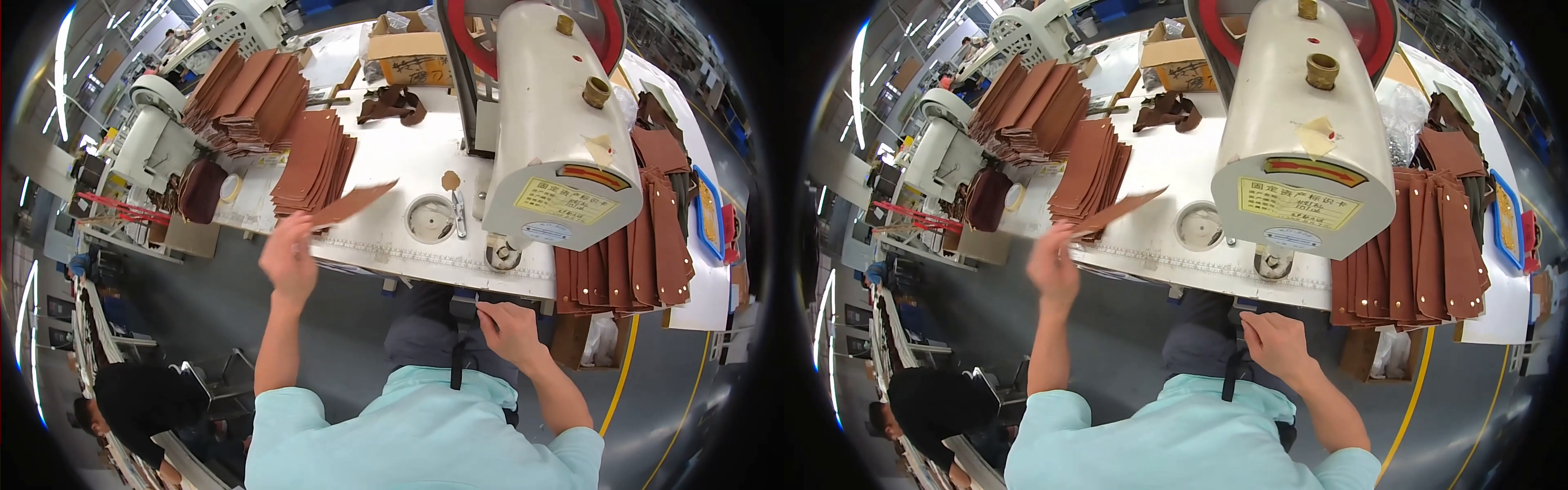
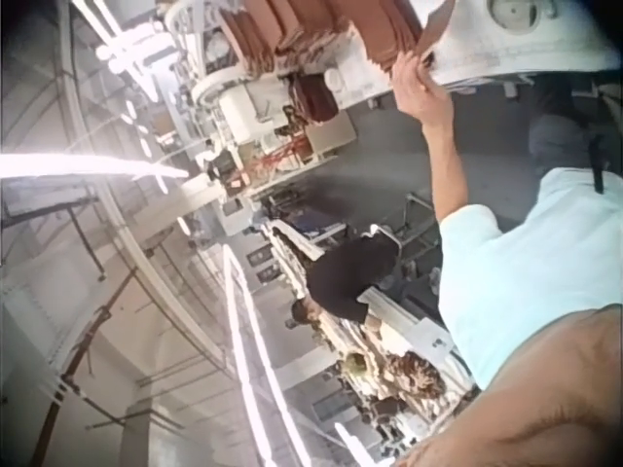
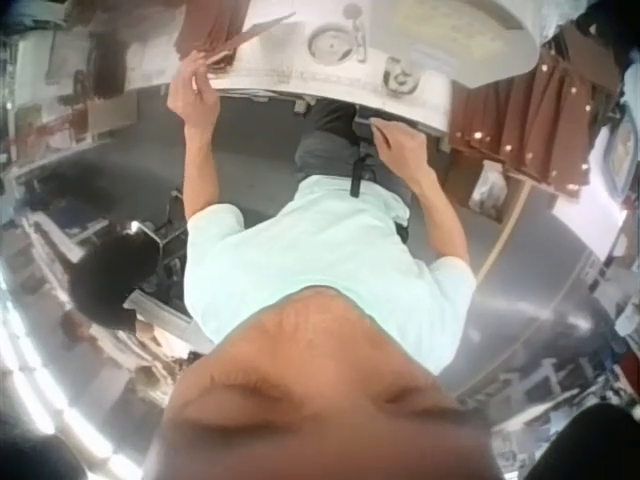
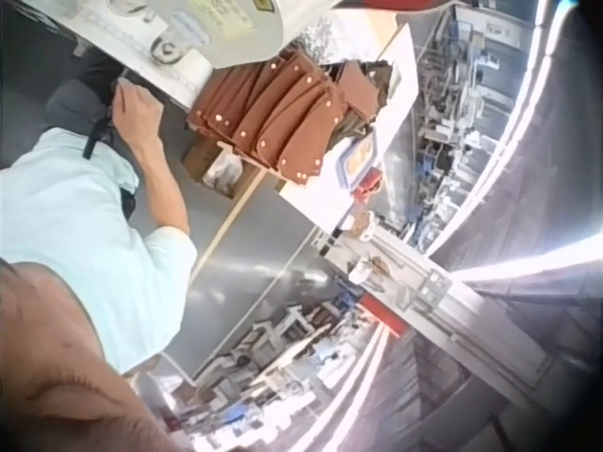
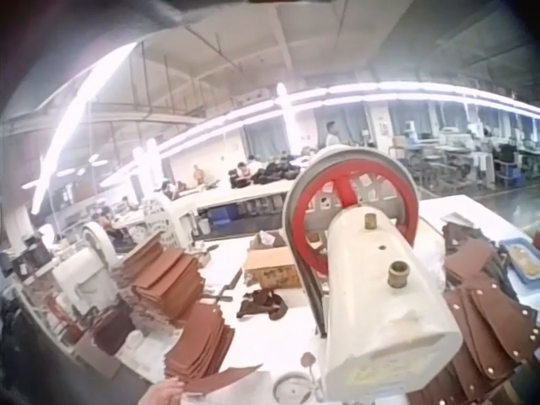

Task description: Operating an industrial machine to align and process leather and plastic components.

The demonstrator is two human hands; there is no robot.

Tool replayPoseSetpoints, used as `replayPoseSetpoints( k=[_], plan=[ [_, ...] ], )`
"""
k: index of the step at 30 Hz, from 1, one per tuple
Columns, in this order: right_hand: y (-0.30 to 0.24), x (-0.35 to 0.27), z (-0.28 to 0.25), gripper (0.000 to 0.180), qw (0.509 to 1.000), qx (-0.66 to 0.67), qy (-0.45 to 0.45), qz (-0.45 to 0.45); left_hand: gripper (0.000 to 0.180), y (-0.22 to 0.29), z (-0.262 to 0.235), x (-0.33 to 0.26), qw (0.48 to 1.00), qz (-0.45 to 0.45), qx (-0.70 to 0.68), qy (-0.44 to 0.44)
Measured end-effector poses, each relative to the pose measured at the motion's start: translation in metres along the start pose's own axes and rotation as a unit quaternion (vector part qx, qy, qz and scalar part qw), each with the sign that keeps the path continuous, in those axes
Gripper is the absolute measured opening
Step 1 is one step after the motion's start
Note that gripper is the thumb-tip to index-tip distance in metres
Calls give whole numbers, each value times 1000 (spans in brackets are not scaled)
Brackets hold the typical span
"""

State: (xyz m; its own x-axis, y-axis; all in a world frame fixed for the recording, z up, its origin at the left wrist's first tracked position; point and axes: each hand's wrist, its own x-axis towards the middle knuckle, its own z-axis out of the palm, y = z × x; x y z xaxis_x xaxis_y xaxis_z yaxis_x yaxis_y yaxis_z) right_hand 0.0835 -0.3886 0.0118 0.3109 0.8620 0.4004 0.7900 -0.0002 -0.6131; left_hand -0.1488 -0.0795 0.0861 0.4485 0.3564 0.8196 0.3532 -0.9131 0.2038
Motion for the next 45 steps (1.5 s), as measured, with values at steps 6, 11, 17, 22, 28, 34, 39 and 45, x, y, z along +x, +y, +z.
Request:
replayPoseSetpoints(
  k=[6, 11, 17, 22, 28, 34, 39, 45],
  plan=[
    [-59, 44, -33, 71, 985, 133, 69, -85, 9, 93, -83, 42, 994, 68, -65, 55],
    [-98, 56, -51, 61, 903, 407, -110, 84, 27, 141, -34, 39, 938, 71, -298, -163],
    [-18, 1, -20, 26, 829, 444, 46, 335, 46, 159, 69, -25, 576, -471, -572, -347],
    [19, -17, -13, 31, 778, 449, 143, 416, 45, 172, 125, -35, 613, -473, -493, -397],
    [50, 7, -15, 29, 761, 472, 186, 403, 28, 160, 180, -34, 691, -366, -451, -431],
    [63, 11, -8, 31, 774, 457, 201, 391, 22, 166, 182, -17, 725, -356, -412, -423],
    [67, 12, -6, 30, 770, 454, 206, 398, 21, 165, 183, -13, 761, -300, -411, -403],
    [72, 8, -6, 26, 750, 479, 212, 403, 25, 166, 177, -8, 726, -349, -418, -420]
  ],
)
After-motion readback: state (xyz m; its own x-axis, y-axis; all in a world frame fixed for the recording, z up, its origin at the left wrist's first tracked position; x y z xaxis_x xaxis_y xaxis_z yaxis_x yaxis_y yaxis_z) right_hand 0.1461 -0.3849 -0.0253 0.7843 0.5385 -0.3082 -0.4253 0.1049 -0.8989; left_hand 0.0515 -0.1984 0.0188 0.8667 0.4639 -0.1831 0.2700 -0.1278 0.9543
